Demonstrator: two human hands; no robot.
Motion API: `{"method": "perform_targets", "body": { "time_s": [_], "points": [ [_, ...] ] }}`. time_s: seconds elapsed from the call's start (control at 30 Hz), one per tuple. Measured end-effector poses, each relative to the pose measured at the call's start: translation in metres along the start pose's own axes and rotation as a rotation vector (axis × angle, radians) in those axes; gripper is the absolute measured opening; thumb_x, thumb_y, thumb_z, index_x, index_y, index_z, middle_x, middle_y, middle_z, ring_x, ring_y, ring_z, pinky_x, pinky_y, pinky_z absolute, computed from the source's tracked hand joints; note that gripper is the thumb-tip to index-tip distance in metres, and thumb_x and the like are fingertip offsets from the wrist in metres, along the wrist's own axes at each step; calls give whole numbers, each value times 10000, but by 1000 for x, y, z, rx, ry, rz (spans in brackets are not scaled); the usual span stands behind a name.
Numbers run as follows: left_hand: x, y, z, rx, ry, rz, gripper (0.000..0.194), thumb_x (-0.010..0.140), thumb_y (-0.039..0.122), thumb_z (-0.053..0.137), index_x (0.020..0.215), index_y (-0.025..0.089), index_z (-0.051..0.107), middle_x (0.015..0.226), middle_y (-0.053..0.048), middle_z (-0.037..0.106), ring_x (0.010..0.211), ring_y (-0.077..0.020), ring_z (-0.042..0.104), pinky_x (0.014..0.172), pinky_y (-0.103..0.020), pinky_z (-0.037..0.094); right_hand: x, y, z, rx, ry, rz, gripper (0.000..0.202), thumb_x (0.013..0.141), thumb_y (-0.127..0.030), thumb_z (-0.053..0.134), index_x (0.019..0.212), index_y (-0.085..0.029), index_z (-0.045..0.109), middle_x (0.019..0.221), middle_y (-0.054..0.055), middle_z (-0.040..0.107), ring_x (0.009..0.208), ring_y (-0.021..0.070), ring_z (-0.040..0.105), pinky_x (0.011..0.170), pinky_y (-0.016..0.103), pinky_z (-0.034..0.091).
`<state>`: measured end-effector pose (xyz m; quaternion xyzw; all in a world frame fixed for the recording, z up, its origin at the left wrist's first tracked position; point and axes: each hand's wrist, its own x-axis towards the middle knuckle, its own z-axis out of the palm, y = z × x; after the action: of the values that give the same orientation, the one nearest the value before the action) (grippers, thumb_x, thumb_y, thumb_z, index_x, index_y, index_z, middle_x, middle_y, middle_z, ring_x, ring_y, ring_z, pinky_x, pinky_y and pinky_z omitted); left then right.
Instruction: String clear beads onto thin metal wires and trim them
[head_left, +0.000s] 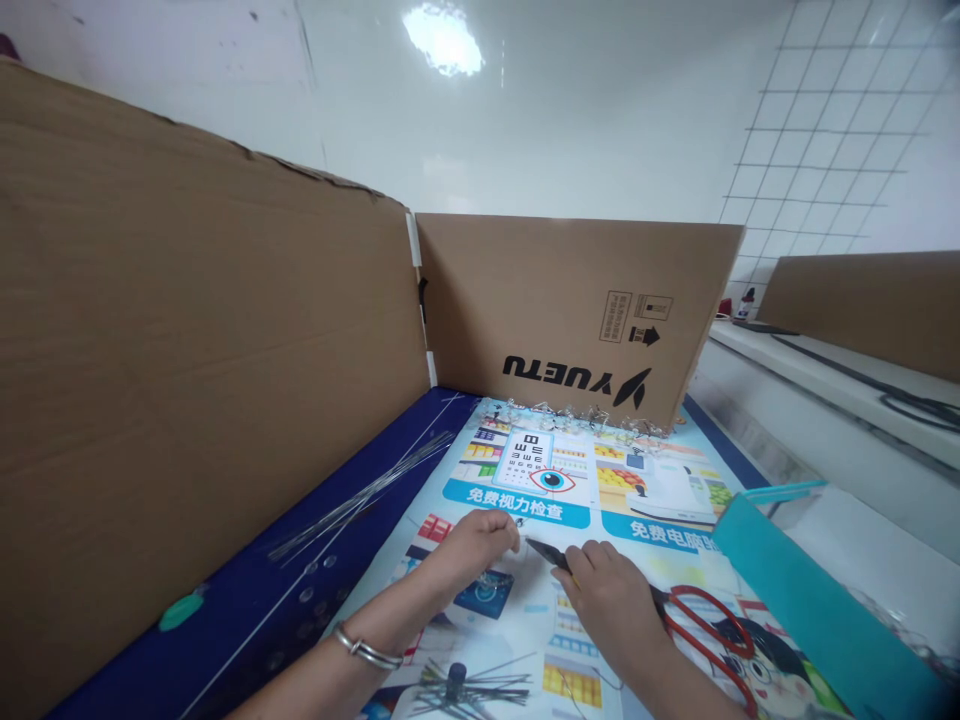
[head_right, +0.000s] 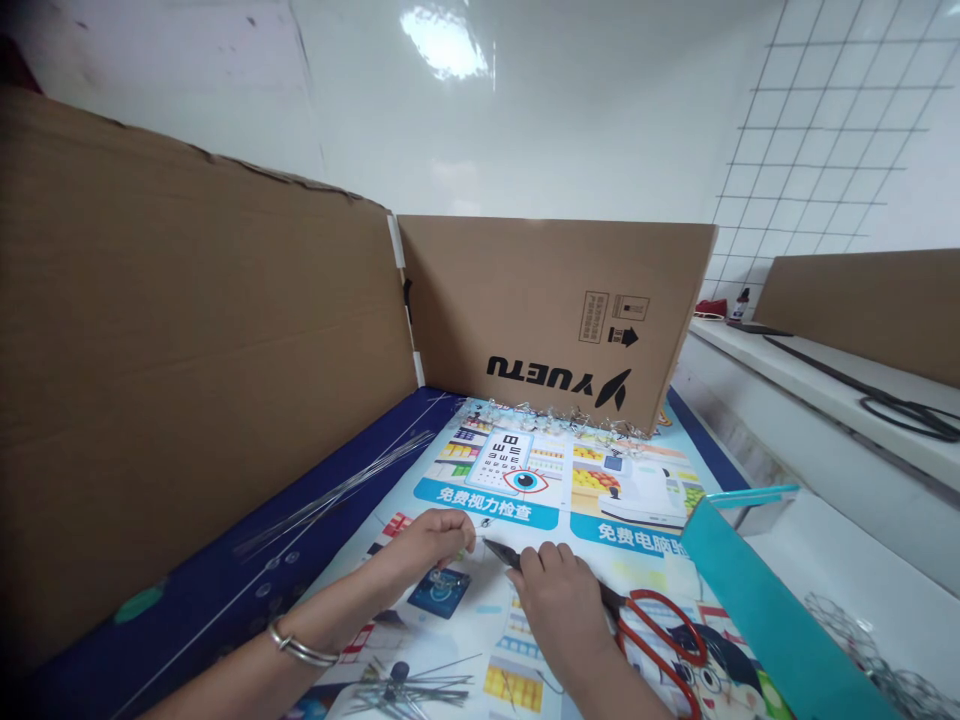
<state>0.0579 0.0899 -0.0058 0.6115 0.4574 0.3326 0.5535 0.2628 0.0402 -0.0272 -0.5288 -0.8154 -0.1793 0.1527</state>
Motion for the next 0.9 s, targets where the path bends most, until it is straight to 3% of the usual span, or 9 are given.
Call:
{"method": "perform_targets", "body": {
  "time_s": [0.4,0.77,0.9],
  "points": [
    [-3,3,-6,-114,-69,-3,148,656,236,455,617,140,560,484,51,398,430,-73,318,454,-209,253,1,-3,-4,-53,6,-20,165,883,-320,433,819,-213,541,728,47,538,702,205,468,596,316,287],
    [-5,-1,-7,81,20,124,130,713,250,505,666,153,577,535,58,419,505,-84,331,491,-202,249,4,-5,-16,-107,7,-23,155,870,-333,462,815,-209,538,723,50,538,693,203,464,563,322,257],
    [-8,1,-7,192,24,155,185,745,258,475,729,155,628,594,32,510,553,-100,406,523,-205,293,3,-5,-17,-142,66,-46,142,858,-336,489,843,-203,537,710,39,530,675,192,457,562,318,249]
  ]
}}
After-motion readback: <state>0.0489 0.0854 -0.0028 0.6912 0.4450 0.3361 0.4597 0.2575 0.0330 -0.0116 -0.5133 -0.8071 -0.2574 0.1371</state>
